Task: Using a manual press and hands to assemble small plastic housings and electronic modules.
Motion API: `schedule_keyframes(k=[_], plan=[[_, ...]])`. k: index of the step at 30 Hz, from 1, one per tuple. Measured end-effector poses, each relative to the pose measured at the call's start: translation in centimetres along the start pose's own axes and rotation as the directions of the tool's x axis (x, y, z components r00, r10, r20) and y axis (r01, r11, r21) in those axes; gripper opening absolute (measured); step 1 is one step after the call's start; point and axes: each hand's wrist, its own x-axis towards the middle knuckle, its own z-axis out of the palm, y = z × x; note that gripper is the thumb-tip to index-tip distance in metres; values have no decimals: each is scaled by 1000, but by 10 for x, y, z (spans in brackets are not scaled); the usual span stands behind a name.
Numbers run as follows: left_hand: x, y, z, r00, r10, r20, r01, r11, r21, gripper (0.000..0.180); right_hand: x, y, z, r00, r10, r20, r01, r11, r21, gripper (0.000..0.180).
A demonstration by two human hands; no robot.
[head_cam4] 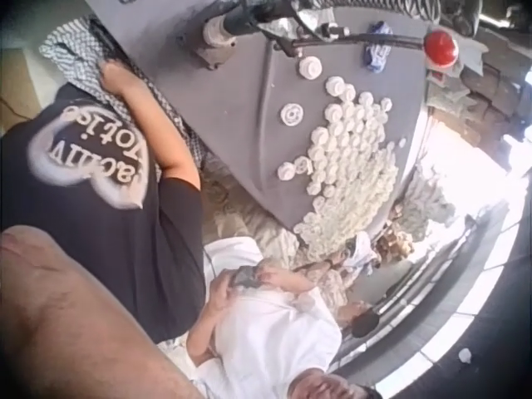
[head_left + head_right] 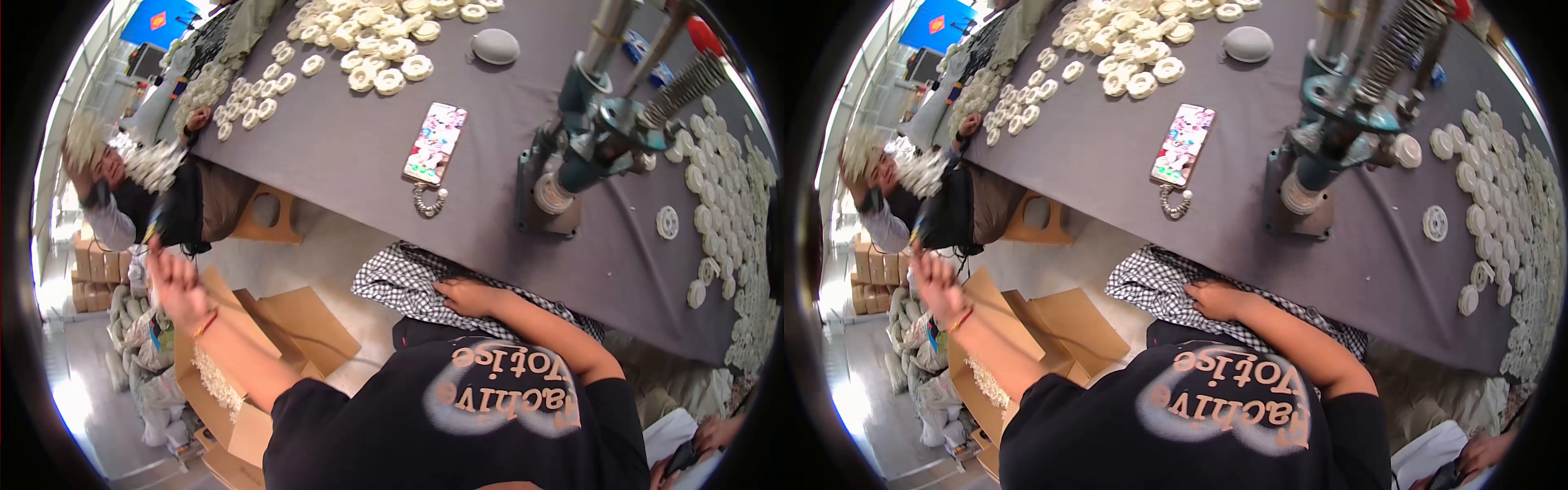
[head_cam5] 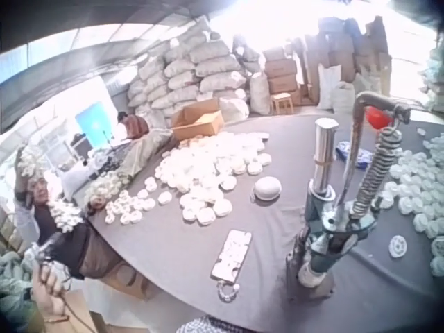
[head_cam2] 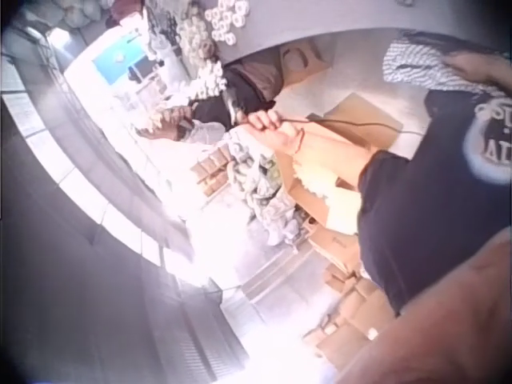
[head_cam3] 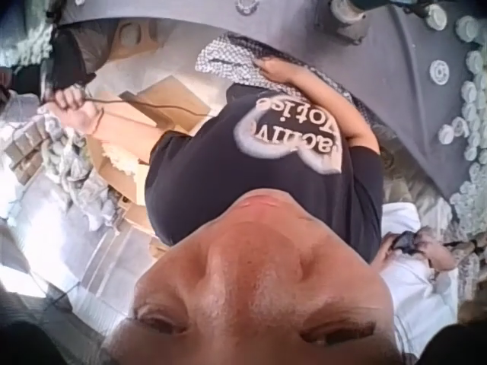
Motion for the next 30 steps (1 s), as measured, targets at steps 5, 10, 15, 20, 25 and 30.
schedule_keyframes(k=[5, 10, 15, 20, 25, 30], plan=[[-34, 30, 79, 973, 65, 220, -77, 996, 48, 29, 16, -8, -8, 997, -44, 60, 45, 999, -17, 36], [-86, -69, 162, 824, -147, 547, 129, 989, 71, 28, -9, -67, -61, 851, -42, -523, 290, 869, 402, 52], [-156, -177, 216, 161, -352, 922, -443, 809, 386, 14, -80, -96, -115, 662, -142, -736, 527, 787, 321, 88], [-209, -237, 262, 98, -189, 977, -417, 884, 213, 15, -138, -83, -103, 644, 341, -685, 532, 445, 721, 88], [-219, -242, 278, -146, -372, 917, -352, 886, 304, 20, -178, -65, -82, 475, 508, -719, 702, 274, 657, 65], [-196, -254, 264, -41, -527, 849, 11, 849, 528, 68, -191, -73, -83, 304, 558, -772, 718, 398, 570, 55]])
